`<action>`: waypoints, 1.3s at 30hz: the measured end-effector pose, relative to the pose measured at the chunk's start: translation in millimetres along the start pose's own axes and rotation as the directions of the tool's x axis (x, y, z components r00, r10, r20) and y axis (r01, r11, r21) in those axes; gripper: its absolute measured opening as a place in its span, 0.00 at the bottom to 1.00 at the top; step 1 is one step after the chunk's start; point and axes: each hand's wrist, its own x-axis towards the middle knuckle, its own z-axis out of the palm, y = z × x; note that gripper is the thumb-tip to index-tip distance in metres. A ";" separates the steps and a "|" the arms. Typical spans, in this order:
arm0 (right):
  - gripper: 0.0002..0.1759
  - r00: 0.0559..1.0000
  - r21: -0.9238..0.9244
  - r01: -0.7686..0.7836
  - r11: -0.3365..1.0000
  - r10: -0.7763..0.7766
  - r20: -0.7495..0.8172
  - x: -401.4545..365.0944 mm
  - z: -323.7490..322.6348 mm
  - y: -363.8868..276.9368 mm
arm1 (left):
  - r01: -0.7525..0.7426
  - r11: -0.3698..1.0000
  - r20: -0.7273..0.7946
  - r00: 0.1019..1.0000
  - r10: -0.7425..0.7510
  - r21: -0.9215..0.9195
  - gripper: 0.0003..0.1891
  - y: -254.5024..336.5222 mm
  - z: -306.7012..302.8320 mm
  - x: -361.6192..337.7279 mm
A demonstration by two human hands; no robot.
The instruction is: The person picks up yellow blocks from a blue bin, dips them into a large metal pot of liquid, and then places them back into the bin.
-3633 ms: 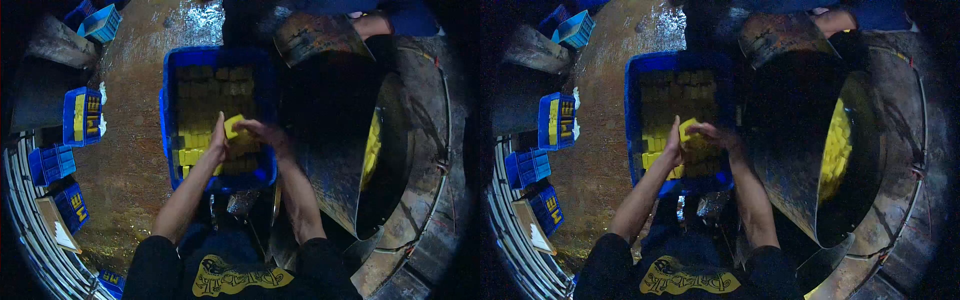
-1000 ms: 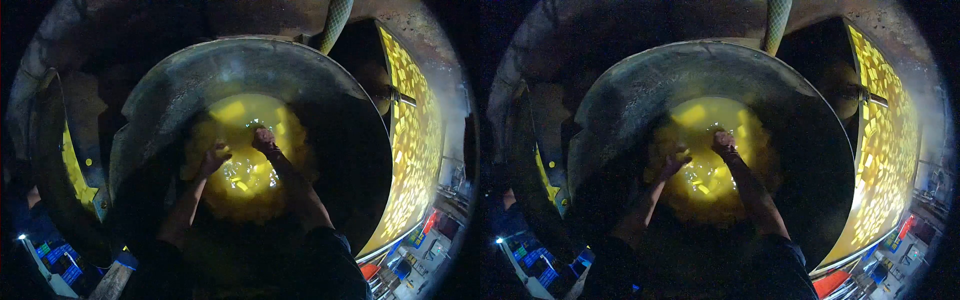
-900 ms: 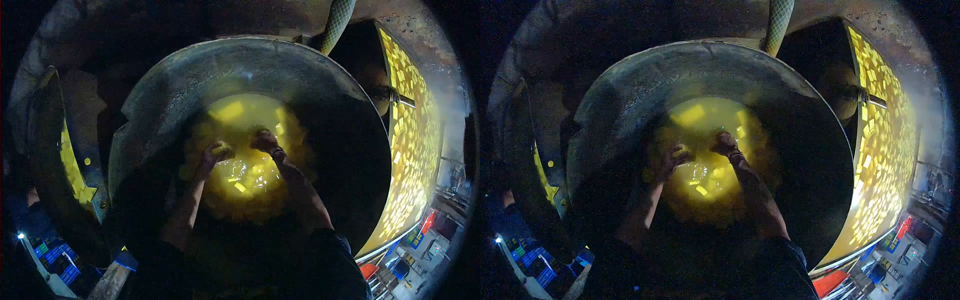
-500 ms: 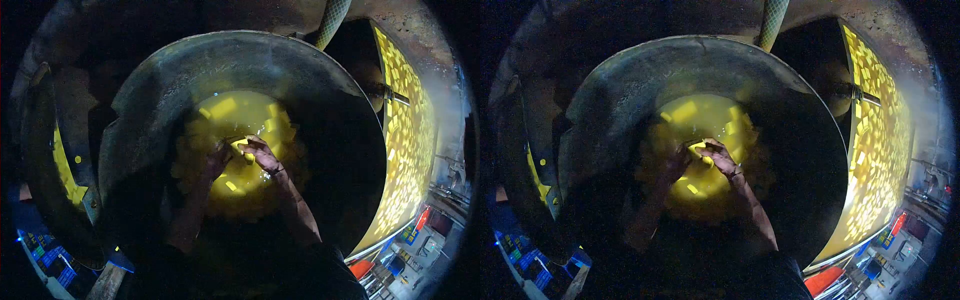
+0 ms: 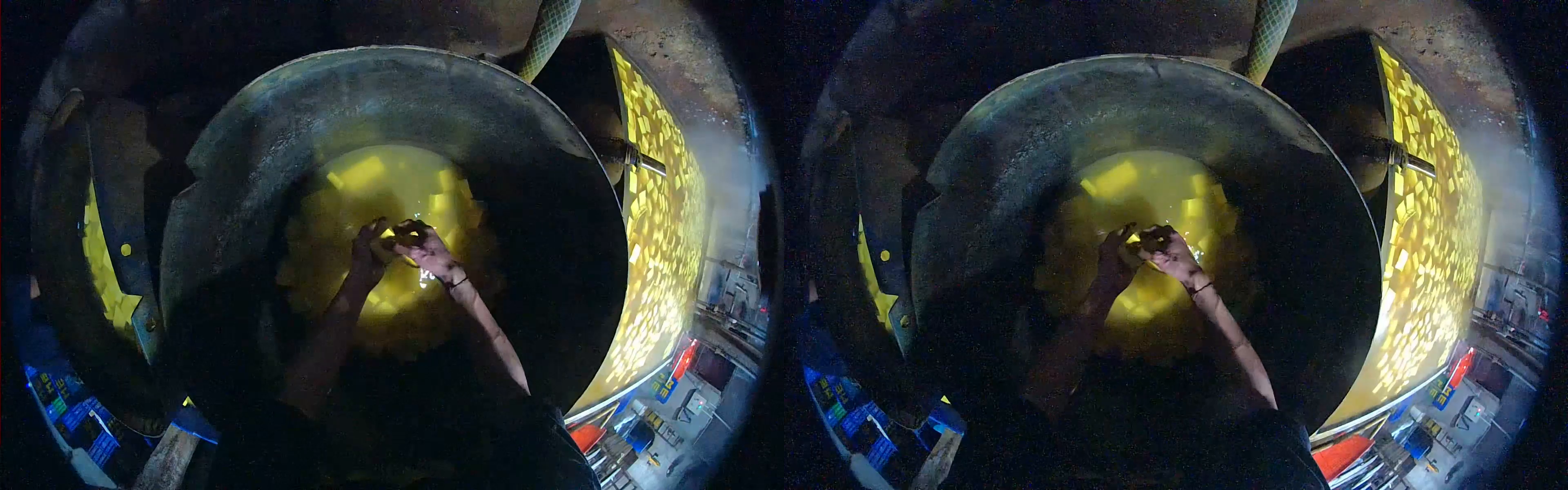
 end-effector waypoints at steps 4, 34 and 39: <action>0.15 0.993 0.596 0.055 0.801 0.020 -0.119 3.1 15.6 3.1 | 0.305 0.726 -0.134 0.868 -0.478 -0.616 0.13 2.3 6.8 1.0; 0.17 0.986 -0.767 -0.043 0.641 0.152 0.072 22.3 -72.4 39.7 | 0.117 0.568 -0.156 0.900 -0.408 -0.815 0.28 135.8 -18.4 15.6; 0.24 0.994 -0.966 0.075 0.248 -0.095 0.053 9.1 53.4 106.3 | 0.095 0.422 0.021 0.984 -0.177 -0.902 0.31 184.7 -0.7 21.0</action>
